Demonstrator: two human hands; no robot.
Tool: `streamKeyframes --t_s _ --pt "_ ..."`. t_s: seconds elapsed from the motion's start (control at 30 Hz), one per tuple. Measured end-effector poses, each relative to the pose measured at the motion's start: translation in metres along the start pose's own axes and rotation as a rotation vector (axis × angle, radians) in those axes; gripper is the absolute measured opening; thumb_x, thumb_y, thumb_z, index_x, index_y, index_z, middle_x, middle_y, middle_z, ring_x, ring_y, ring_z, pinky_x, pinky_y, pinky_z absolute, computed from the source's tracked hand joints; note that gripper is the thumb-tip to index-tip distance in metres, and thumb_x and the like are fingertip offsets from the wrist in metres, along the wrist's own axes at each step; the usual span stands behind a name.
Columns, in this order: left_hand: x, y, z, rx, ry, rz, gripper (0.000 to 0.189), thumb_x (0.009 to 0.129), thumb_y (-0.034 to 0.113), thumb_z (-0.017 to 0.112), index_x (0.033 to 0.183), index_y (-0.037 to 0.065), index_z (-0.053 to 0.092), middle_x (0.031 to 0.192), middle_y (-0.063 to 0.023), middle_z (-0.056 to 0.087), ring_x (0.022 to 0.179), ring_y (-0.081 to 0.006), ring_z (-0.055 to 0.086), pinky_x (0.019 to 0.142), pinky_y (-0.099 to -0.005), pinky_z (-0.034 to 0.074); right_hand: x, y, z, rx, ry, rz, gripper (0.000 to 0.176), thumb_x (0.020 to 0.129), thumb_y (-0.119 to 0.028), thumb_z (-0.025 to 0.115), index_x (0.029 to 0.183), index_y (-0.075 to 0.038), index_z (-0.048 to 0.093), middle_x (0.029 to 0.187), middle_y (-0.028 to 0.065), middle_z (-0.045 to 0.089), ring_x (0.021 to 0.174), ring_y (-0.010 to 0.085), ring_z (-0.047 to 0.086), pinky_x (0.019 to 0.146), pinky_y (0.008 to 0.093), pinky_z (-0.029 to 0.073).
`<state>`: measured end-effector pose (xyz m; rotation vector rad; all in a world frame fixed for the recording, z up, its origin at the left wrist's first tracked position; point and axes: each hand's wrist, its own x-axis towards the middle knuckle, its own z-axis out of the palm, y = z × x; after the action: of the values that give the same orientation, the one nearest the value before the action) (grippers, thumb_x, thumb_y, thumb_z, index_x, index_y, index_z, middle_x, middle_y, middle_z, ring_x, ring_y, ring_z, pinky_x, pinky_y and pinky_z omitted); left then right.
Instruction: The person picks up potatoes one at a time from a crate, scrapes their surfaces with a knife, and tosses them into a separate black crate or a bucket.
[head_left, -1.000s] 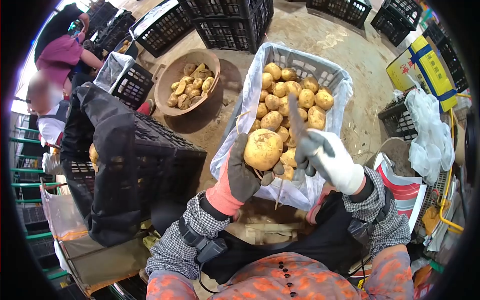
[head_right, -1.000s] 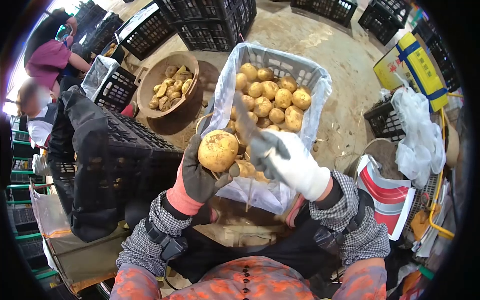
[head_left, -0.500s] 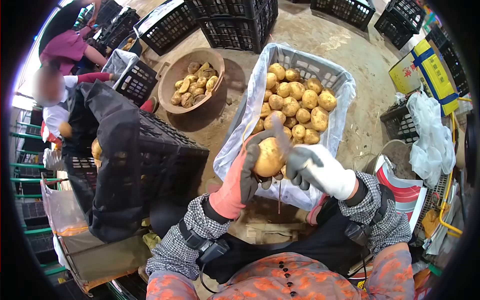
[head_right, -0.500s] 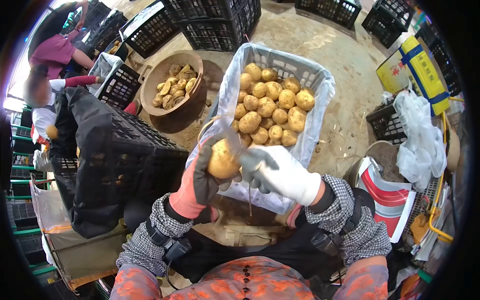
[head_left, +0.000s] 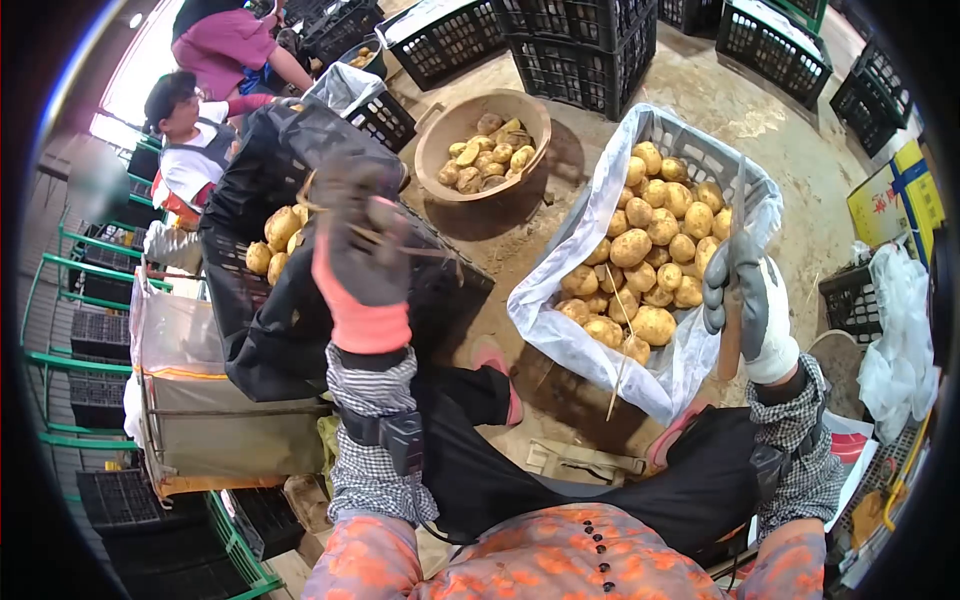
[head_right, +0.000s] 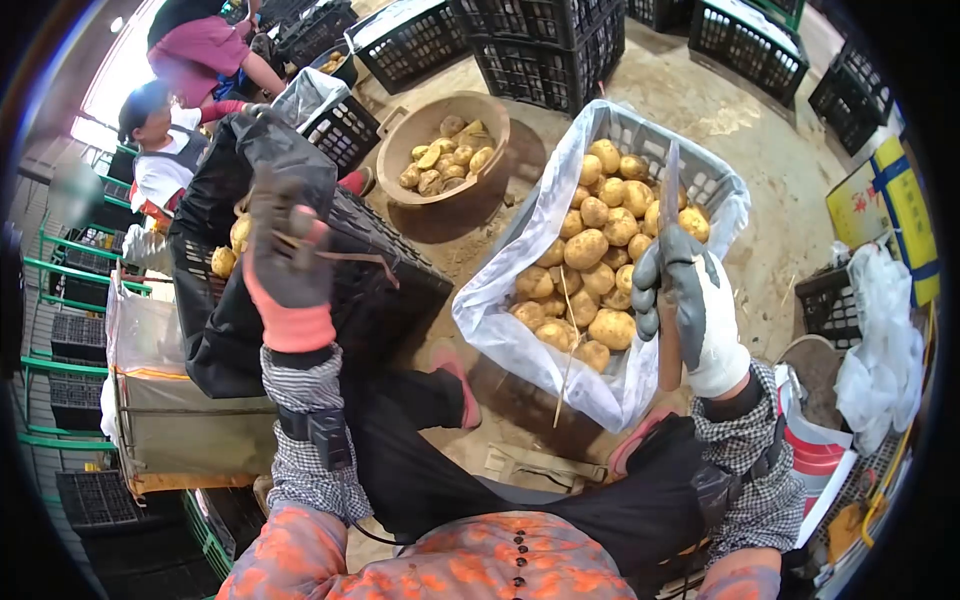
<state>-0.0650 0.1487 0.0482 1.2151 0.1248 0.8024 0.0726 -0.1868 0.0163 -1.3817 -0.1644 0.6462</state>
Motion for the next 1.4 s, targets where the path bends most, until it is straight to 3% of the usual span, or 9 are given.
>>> streamKeyframes --t_s 0.13,0.17,0.23,0.33,0.47,0.6,0.93,1.13,1.4 --pt "-0.074 -0.044 0.046 0.77 -0.994 -0.489 0.047 0.086 0.007 0.057 0.131 0.001 0.047 0.103 -0.0081 0.058 0.087 -0.0129 0.058 0.069 -0.0276 0.049 -0.002 -0.005 -0.01 0.064 0.071 -0.014 0.042 0.097 -0.044 0.041 0.082 -0.006 0.052 0.063 0.0042 0.052 0.046 0.0128 0.047 0.044 0.0253 0.041" --pt "-0.101 -0.051 0.06 0.69 -1.043 -1.092 0.052 0.085 0.012 0.061 0.134 0.003 0.046 0.11 -0.0118 0.059 0.089 -0.0188 0.06 0.074 -0.0313 0.05 -0.003 -0.005 -0.015 0.079 0.053 -0.057 0.042 0.097 -0.044 0.042 0.082 -0.006 0.052 0.063 0.0042 0.052 0.046 0.0128 0.047 0.044 0.0256 0.042" --pt "-0.182 -0.123 -0.014 0.942 -1.749 -0.226 0.057 0.08 0.019 0.067 0.13 0.0 0.047 0.113 -0.0186 0.059 0.092 -0.0265 0.064 0.085 -0.0377 0.048 -0.006 -0.01 -0.025 0.092 0.018 -0.099 0.041 0.097 -0.042 0.044 0.084 -0.005 0.053 0.065 0.0045 0.053 0.048 0.0132 0.048 0.047 0.0258 0.042" --pt "-0.157 -0.111 0.001 1.137 -2.042 -0.575 0.057 0.077 0.02 0.068 0.126 -0.002 0.049 0.113 -0.0189 0.059 0.093 -0.028 0.063 0.086 -0.0374 0.048 -0.015 -0.023 -0.034 0.08 0.055 -0.148 0.04 0.098 -0.04 0.043 0.084 -0.004 0.053 0.066 0.0053 0.053 0.049 0.0137 0.048 0.048 0.0256 0.041" --pt "-0.085 -0.106 0.04 0.845 -0.987 -0.62 0.055 0.076 0.012 0.066 0.126 -0.002 0.048 0.111 -0.0187 0.058 0.095 -0.036 0.06 0.086 -0.0398 0.047 -0.019 -0.029 -0.041 0.16 0.099 -0.172 0.037 0.098 -0.035 0.042 0.083 -0.003 0.053 0.067 0.0059 0.053 0.051 0.014 0.049 0.049 0.0258 0.041" --pt "-0.085 -0.156 0.066 1.213 -1.154 0.052 0.045 0.077 0.013 0.064 0.12 0.004 0.053 0.106 -0.0167 0.057 0.097 -0.0361 0.057 0.084 -0.0419 0.047 -0.013 -0.028 -0.042 0.158 0.055 -0.16 0.031 0.097 -0.03 0.044 0.089 -0.002 0.054 0.069 0.0072 0.057 0.053 0.0147 0.051 0.05 0.026 0.042" --pt "-0.205 -0.139 0.05 0.828 -2.234 -0.434 0.044 0.078 0.013 0.056 0.121 0.014 0.059 0.089 -0.0124 0.065 0.085 -0.0291 0.065 0.074 -0.0366 0.051 -0.023 -0.021 -0.057 0.032 0.072 -0.318 0.021 0.095 -0.013 0.043 0.101 0.002 0.056 0.079 0.0081 0.061 0.054 0.0143 0.055 0.05 0.0251 0.045" --pt "-0.086 -0.174 0.11 0.79 -1.338 -0.517 0.035 0.083 0.015 0.055 0.116 0.006 0.059 0.093 -0.018 0.064 0.083 -0.0296 0.065 0.076 -0.0393 0.051 -0.026 -0.033 -0.046 0.178 0.08 -0.234 0.041 0.1 -0.032 0.034 0.085 0.0 0.054 0.066 0.0089 0.054 0.05 0.0144 0.047 0.046 0.0253 0.039" --pt "-0.116 -0.32 0.082 1.691 -1.941 -0.263 0.069 0.07 0.045 0.07 0.13 0.016 0.051 0.13 -0.0144 0.053 0.122 -0.0318 0.049 0.101 -0.04 0.041 -0.004 -0.027 -0.044 0.33 -0.054 -0.092 0.02 0.092 -0.019 0.047 0.091 -0.001 0.057 0.076 0.0059 0.061 0.061 0.0123 0.058 0.051 0.0241 0.047"
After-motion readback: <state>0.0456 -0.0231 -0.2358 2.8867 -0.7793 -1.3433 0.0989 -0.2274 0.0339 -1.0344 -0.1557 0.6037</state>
